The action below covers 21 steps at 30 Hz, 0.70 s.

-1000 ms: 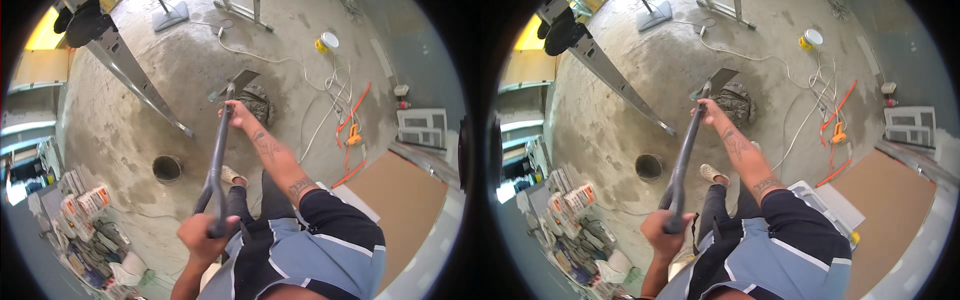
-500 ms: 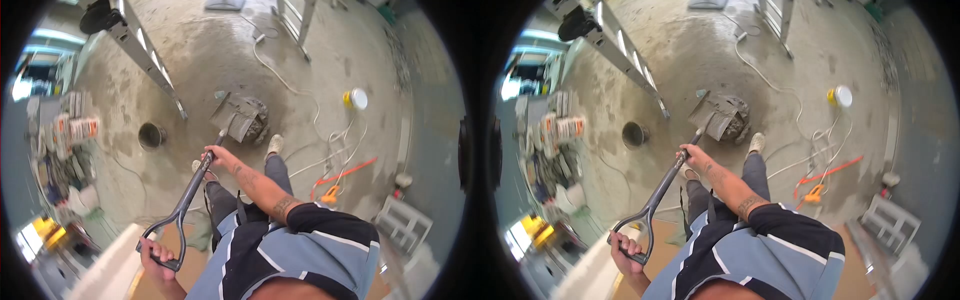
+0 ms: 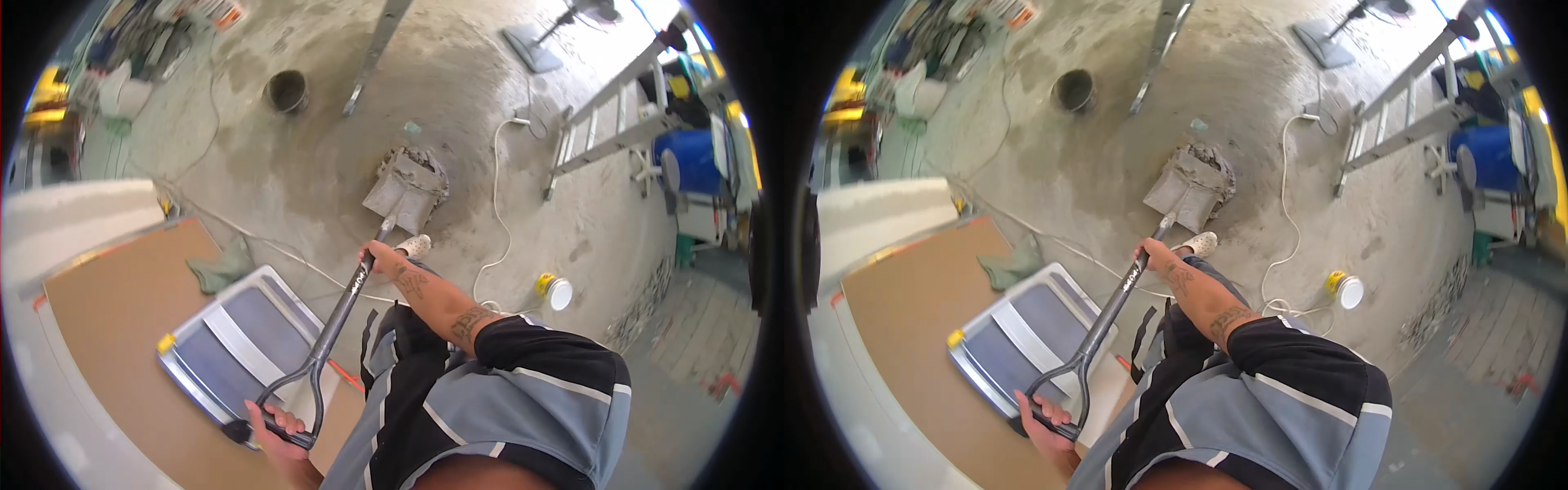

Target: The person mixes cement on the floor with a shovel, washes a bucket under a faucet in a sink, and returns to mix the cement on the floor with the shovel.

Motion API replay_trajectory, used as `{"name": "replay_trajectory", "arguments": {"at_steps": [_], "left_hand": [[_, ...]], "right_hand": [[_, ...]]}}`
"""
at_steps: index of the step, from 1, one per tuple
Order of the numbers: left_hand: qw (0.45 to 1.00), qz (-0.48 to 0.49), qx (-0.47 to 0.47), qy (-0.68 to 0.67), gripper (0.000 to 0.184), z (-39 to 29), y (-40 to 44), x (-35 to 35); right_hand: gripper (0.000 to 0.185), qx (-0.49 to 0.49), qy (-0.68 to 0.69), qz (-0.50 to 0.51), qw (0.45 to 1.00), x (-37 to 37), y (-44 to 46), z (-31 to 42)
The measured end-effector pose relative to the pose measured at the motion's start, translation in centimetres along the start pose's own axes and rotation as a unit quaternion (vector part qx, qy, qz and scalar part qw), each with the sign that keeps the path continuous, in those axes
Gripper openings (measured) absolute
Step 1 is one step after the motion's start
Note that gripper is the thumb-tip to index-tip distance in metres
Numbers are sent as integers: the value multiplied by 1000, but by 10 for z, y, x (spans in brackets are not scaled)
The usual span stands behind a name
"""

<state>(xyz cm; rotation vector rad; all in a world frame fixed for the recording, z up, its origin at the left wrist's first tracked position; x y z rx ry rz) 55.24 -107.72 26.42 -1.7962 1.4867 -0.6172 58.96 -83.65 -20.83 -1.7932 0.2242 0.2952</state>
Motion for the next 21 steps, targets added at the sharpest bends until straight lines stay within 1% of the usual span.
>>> {"name": "replay_trajectory", "arguments": {"at_steps": [2, 3, 4, 6, 7, 8, 9, 10, 11, 12, 13, 14, 15, 16, 17, 18, 19, 20, 21], "left_hand": [[994, -102, 35, 6, 42, 47, -22, 55], [994, -109, 23, 3, 43, 76, -27, 88], [993, -118, 28, -13, 43, 105, -36, 107], [973, -209, -46, 82, 43, 136, -65, 143], [970, -225, -31, 89, 44, 163, -76, 161], [967, -239, -19, 92, 46, 192, -82, 181], [969, -228, -11, 94, 46, 221, -87, 206], [960, -251, -13, 122, 35, 221, -103, 203], [954, -274, -6, 123, 37, 244, -106, 211], [947, -296, 5, 124, 39, 268, -109, 226], [943, -309, 18, 120, 39, 286, -111, 232], [934, -342, 23, 103, 40, 304, -111, 239], [923, -374, 24, 84, 42, 324, -108, 244], [920, -382, 32, 80, 42, 351, -107, 261], [911, -395, 77, 88, 40, 390, -114, 289], [899, -408, 123, 96, 39, 419, -116, 303], [917, -386, 71, 73, 36, 411, -99, 290], [909, -409, 82, 18, 34, 437, -95, 290], [907, -407, 103, -21, 32, 472, -95, 308]], "right_hand": [[6, -20, -57, -22, 998, 38, 24, -20], [6, -31, -92, -35, 995, 60, 36, -34], [6, -33, -108, -44, 993, 71, 26, -45], [9, -20, -149, -73, 986, 99, 0, -70], [13, -2, -230, -25, 973, 115, 23, -82], [13, 11, -227, -34, 973, 143, 44, -93], [14, 18, -224, -45, 973, 167, 54, -111], [12, 15, -267, -63, 962, 194, 64, -128], [11, 11, -314, -81, 946, 222, 74, -135], [11, 3, -327, -90, 941, 255, 83, -145], [11, 157, -535, 28, 829, 247, 79, -139], [14, 295, -691, 153, 642, 234, 70, -150], [14, 284, -699, 153, 638, 246, 86, -149], [10, 87, -569, 19, 817, 297, 124, -147], [7, -115, -378, -126, 910, 354, 136, -165], [7, -123, -382, -135, 906, 368, 142, -162], [5, -70, -442, -62, 892, 367, 149, -158], [5, -18, -500, 12, 866, 364, 149, -153], [18, -113, -556, 41, 822, 480, 252, -166]]}}
Point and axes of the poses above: each hand's wrist, its own y-axis towards the middle knuckle, its own x-axis out of the back of the hand, z = x × y, the point moved 10 cm from there along y, towards the middle knuckle, and after that the axes turned 5 degrees about -x, right-handed, at the moved point
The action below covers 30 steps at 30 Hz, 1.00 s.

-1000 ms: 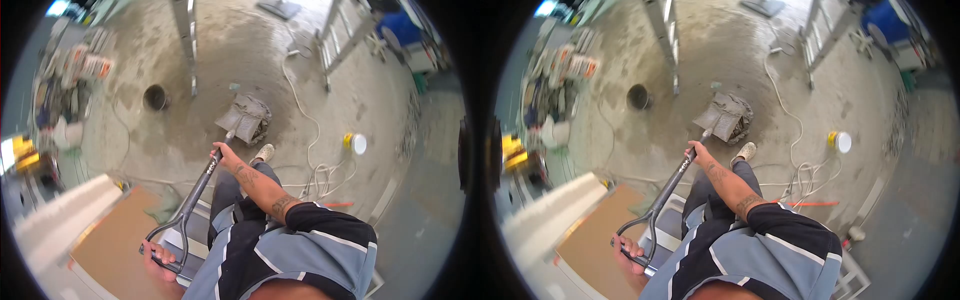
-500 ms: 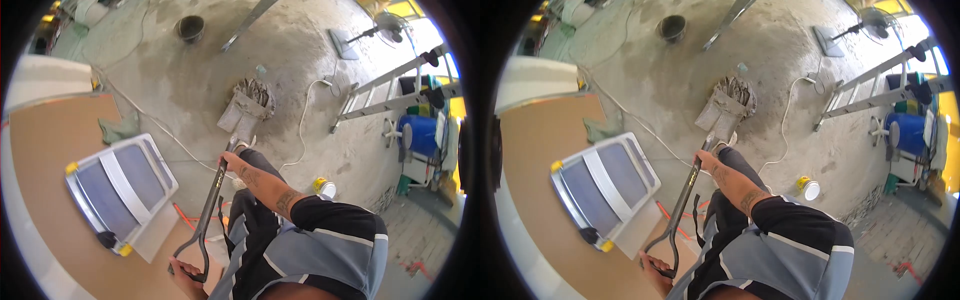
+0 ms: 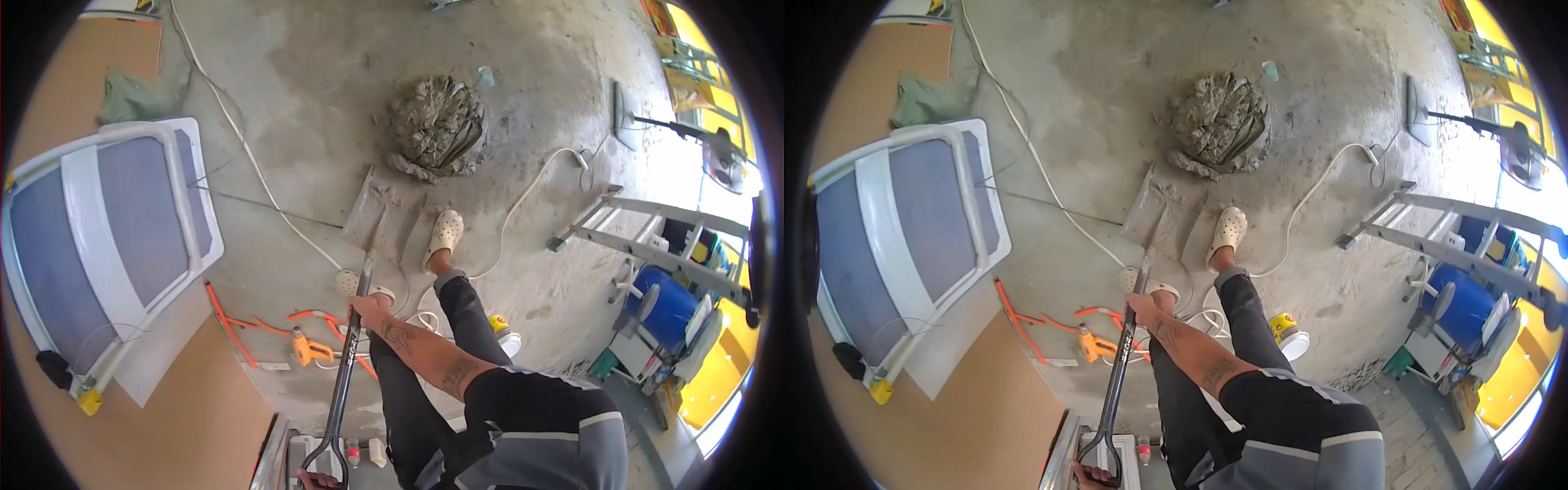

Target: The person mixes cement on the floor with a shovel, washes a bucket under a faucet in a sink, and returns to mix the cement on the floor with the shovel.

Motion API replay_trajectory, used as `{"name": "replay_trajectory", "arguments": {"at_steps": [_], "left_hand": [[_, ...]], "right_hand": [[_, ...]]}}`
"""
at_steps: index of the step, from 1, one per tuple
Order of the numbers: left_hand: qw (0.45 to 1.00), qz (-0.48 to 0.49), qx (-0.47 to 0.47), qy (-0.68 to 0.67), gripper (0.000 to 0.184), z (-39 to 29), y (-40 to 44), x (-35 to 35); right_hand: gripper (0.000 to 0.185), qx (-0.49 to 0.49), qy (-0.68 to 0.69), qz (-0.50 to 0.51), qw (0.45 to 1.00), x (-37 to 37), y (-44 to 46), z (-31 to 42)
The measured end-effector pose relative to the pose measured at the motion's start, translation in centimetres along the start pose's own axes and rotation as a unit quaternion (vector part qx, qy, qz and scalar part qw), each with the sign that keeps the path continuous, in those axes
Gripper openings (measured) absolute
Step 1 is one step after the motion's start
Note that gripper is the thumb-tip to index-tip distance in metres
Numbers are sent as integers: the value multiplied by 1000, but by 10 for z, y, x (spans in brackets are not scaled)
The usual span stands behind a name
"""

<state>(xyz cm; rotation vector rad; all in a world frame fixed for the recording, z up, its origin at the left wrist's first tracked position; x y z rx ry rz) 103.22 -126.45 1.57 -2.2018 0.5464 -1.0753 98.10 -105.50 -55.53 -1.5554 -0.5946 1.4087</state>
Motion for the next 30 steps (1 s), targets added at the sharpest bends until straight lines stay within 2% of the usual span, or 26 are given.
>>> {"name": "replay_trajectory", "arguments": {"at_steps": [1, 3, 4, 5, 7, 8, 9, 10, 11, 12, 13, 14, 15, 17, 19, 20, 21, 23, 25, 26, 28, 30], "left_hand": [[999, 9, 32, -27, 30, 35, 22, 7], [992, 27, 46, -117, 46, 77, 47, -38], [996, 22, 9, -85, 45, 81, 44, -65], [996, 16, 9, -90, 45, 80, 43, -83], [998, -14, 3, -64, 42, 68, 31, -86], [998, -12, -15, -61, 42, 72, 34, -80], [997, -8, -20, -68, 42, 64, 24, -84], [995, 17, -6, -101, 41, 57, 3, -94], [989, 44, 11, -139, 40, 58, -17, -103], [985, 85, -19, -147, 38, 70, -24, -96], [980, 74, 6, -185, 37, 86, -41, -91], [982, 84, -37, -166, 36, 74, -70, -98], [979, 108, -44, -169, 34, 72, -91, -98], [983, 99, -69, -141, 39, 63, -131, -96], [977, 145, -120, -100, 31, 36, -166, -110], [988, 140, -52, -48, 25, 46, -178, -98], [987, 141, -61, -46, 25, 42, -184, -95], [973, 206, -87, -59, 19, 29, -198, -106], [975, 190, -107, -34, 20, 20, -211, -101], [976, 176, -128, 6, 23, 20, -214, -94], [968, 167, -167, 80, 23, 10, -222, -95], [936, 217, -209, 181, 19, -9, -233, -111]], "right_hand": [[18, -4, -4, -1, 1000, 13, -2, 9], [19, 180, -80, -111, 974, 45, -49, 102], [18, 136, 11, -104, 985, 65, -44, 120], [18, 88, 102, -92, 987, 74, -39, 137], [15, 204, -75, -81, 973, 98, 1, 136], [15, 204, -77, -73, 973, 78, -20, 155], [15, 82, -18, -173, 981, 75, -56, 172], [14, -42, 45, -268, 961, 74, -95, 168], [14, -31, 42, -268, 962, 77, -107, 169], [14, 71, -56, -253, 963, 85, -109, 180], [14, 170, -152, -231, 946, 80, -117, 196], [15, 102, -7, -187, 977, 68, -135, 198], [15, 113, -6, -184, 976, 59, -150, 215], [15, -25, 106, -168, 980, 52, -168, 199], [15, -30, 117, -148, 982, 48, -173, 208], [15, -41, 126, -128, 983, 42, -172, 214], [15, -36, 130, -121, 983, 34, -180, 224], [17, -48, 160, -129, 978, 19, -203, 239], [17, -19, 188, -92, 978, 9, -213, 252], [18, 11, 208, -59, 976, 3, -219, 265], [18, 3, 228, -46, 973, -5, -232, 285], [18, -9, 245, -31, 969, -11, -245, 308]]}}
Point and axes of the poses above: each hand's wrist, its own y-axis towards the middle knuckle, its own x-axis out of the back of the hand, z = x × y, the point moved 10 cm from there along y, towards the middle knuckle, and after that the axes turned 5 degrees about -x, right-handed, at the moved point
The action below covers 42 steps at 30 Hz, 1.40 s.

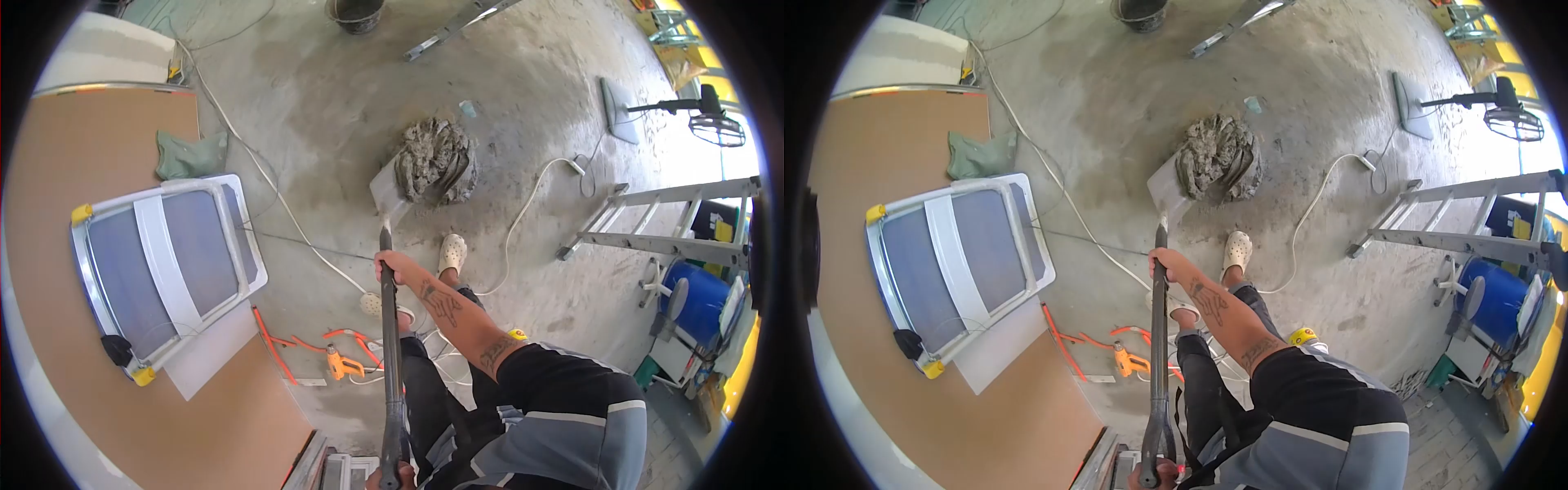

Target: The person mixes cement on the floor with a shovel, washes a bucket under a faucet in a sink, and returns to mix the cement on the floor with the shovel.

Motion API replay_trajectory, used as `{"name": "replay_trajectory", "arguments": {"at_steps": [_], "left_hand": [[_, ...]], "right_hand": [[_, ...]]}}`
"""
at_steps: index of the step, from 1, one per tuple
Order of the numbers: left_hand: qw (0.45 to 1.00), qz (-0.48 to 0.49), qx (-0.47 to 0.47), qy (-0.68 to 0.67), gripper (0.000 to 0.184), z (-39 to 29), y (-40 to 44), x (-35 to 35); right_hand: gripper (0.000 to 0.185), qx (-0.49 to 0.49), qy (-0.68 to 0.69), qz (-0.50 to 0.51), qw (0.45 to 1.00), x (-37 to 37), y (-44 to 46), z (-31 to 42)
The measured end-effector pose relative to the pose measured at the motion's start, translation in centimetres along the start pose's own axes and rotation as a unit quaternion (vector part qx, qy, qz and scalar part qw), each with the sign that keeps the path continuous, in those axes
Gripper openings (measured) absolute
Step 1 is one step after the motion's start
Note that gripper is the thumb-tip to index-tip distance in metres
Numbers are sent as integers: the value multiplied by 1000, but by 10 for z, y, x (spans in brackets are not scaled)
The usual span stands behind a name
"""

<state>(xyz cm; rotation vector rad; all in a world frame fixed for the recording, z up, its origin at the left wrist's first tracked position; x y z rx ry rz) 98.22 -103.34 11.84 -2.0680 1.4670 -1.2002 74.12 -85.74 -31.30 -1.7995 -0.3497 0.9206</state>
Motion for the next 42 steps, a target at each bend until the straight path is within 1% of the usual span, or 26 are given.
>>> {"name": "replay_trajectory", "arguments": {"at_steps": [3, 6, 9, 10, 11, 12, 13, 16, 17, 19, 20, 22, 23, 24, 25, 26, 28, 29, 31, 33, 35, 36, 37, 38, 39, 42], "left_hand": [[969, 142, -92, 180, 15, -47, 4, -30], [871, 269, -244, 330, 17, -95, -6, -73], [753, 341, -397, 400, 24, -139, -18, -120], [715, 355, -447, 404, 34, -157, -25, -134], [715, 356, -445, 405, 34, -164, -14, -152], [628, 374, -520, 442, 21, -169, -14, -179], [529, 385, -591, 473, 22, -168, -14, -203], [475, 420, -576, 516, 21, -149, 10, -248], [468, 423, -580, 515, 21, -148, 15, -252], [462, 425, -575, 525, 20, -154, 11, -247], [498, 411, -575, 502, 20, -174, 13, -240], [498, 396, -579, 509, 21, -198, -1, -213], [499, 380, -586, 513, 21, -207, -8, -201], [458, 413, -571, 542, 17, -197, -18, -191], [457, 413, -573, 540, 17, -189, -19, -187], [447, 426, -575, 536, 15, -176, -19, -184], [426, 476, -554, 534, 13, -157, -3, -197], [420, 472, -561, 534, 13, -158, 10, -205], [366, 429, -629, 535, 16, -165, 21, -209], [380, 446, -628, 512, 13, -183, 31, -195], [417, 410, -642, 495, 11, -209, 55, -171], [409, 412, -646, 496, 11, -218, 58, -147], [399, 389, -660, 504, 11, -234, 61, -123], [392, 371, -668, 512, 11, -242, 65, -100], [389, 377, -667, 512, 11, -237, 67, -74], [354, 429, -636, 535, 14, -204, 101, -40]], "right_hand": [[18, 21, 4, 48, 999, -21, -22, 37], [15, 22, 7, 65, 998, -28, -48, 70], [19, 63, 56, 32, 996, -15, -77, 102], [19, 84, 57, 20, 995, -4, -83, 117], [19, 106, 57, 10, 993, 6, -89, 132], [18, 128, 62, 9, 990, 15, -97, 147], [18, 130, 64, 13, 989, 24, -96, 162], [13, 185, 10, -58, 981, 66, -68, 207], [13, 190, 15, -59, 980, 70, -63, 217], [10, 224, -195, -195, 935, 73, -73, 226], [10, 220, -196, -195, 936, 66, -74, 223], [10, 232, -112, -252, 933, 58, -93, 220], [10, 226, -112, -254, 934, 58, -103, 208], [10, 246, -103, -220, 938, 52, -119, 193], [10, 271, -91, -186, 940, 47, -128, 185], [10, 251, -57, -215, 942, 59, -123, 172], [7, 224, -43, -204, 952, 78, -91, 175], [7, 196, -33, -193, 961, 83, -78, 178], [6, 168, -28, -160, 972, 72, -67, 200], [6, 174, -75, -168, 967, 70, -61, 191], [5, 161, -63, -203, 964, 41, -88, 187], [5, 147, -50, -229, 961, 24, -99, 182], [5, 159, -43, -228, 960, 10, -103, 182], [6, 216, 4, -192, 957, -4, -107, 173], [7, 264, 50, -159, 950, -15, -106, 153], [7, 291, 62, -177, 938, -25, -93, 118]]}}
Point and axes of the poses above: each hand's wrist, its own y-axis towards the middle knuckle, its own x-axis out of the back of the hand, z = x × y, the point moved 10 cm from there along y, towards the middle knuckle, and after that the axes turned 5 degrees about -x, right-handed, at the moved point
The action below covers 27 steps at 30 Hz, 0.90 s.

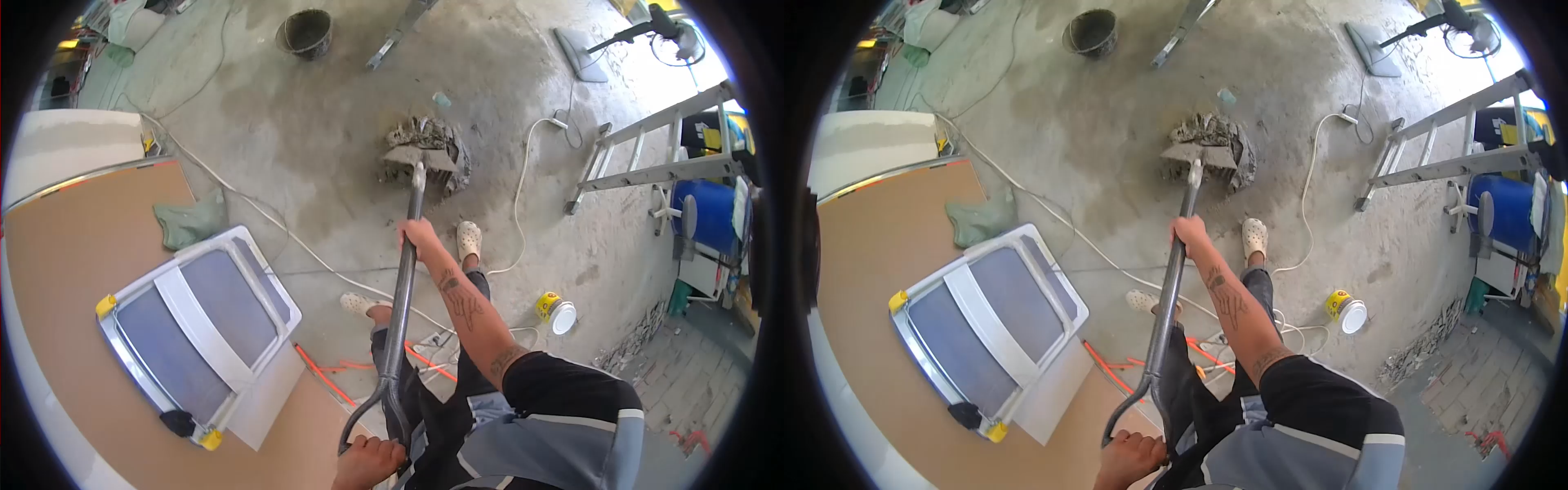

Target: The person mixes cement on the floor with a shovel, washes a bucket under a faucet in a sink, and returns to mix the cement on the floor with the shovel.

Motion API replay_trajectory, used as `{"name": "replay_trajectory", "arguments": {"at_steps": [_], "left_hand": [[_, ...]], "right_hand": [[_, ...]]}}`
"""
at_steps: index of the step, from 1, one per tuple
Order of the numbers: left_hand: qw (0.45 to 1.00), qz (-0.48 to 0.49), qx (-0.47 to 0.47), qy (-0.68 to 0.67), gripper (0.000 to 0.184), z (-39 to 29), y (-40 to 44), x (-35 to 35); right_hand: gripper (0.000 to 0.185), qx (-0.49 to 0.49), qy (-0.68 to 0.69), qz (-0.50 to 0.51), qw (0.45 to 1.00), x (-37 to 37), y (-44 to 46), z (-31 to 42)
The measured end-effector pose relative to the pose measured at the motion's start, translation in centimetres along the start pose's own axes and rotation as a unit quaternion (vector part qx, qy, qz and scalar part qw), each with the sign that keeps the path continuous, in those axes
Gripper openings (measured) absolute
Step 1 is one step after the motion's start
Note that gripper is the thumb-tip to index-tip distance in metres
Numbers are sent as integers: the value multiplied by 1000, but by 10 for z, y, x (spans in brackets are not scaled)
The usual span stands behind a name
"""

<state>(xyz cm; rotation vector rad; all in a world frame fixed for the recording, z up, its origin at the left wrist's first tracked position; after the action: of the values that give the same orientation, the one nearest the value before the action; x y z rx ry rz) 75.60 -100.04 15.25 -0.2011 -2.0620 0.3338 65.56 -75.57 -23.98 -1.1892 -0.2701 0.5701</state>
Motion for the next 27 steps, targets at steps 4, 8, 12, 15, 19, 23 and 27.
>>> {"name": "replay_trajectory", "arguments": {"at_steps": [4, 8, 12, 15, 19, 23, 27], "left_hand": [[997, 40, -61, -16, 14, 68, 9, -85], [996, 3, -87, -10, 11, 75, -15, -62], [994, -58, -80, 40, 13, 68, -66, 25], [993, -19, -109, 49, 11, 69, -84, 13], [994, 43, -102, 8, 9, 125, -40, -49], [990, 82, -109, -26, 11, 112, -57, -75], [995, -25, -86, 42, 14, 88, -37, 69]], "right_hand": [[7, -36, 9, -45, 998, -6, 73, -25], [13, 2, -22, -51, 998, -21, 46, -19], [13, -1, 29, -50, 998, -42, 2, -22], [10, 16, 61, -51, 997, -44, -19, -32], [8, -4, 93, -50, 994, -40, 57, -52], [9, 5, -4, -123, 992, -23, 40, -61], [9, 3, 96, -66, 993, -43, -2, -14]]}}
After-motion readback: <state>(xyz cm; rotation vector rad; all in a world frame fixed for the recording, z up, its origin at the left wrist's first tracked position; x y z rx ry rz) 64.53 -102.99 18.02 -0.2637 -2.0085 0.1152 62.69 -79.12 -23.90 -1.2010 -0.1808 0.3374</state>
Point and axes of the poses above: each hand's wrist, its own y-axis towards the middle knuckle, its own x-axis out of the back of the hand, z = x × y, the point moved 10 cm from there along y, towards the middle knuckle, and after that the axes turned 5 degrees about -x, right-handed, at the moved point
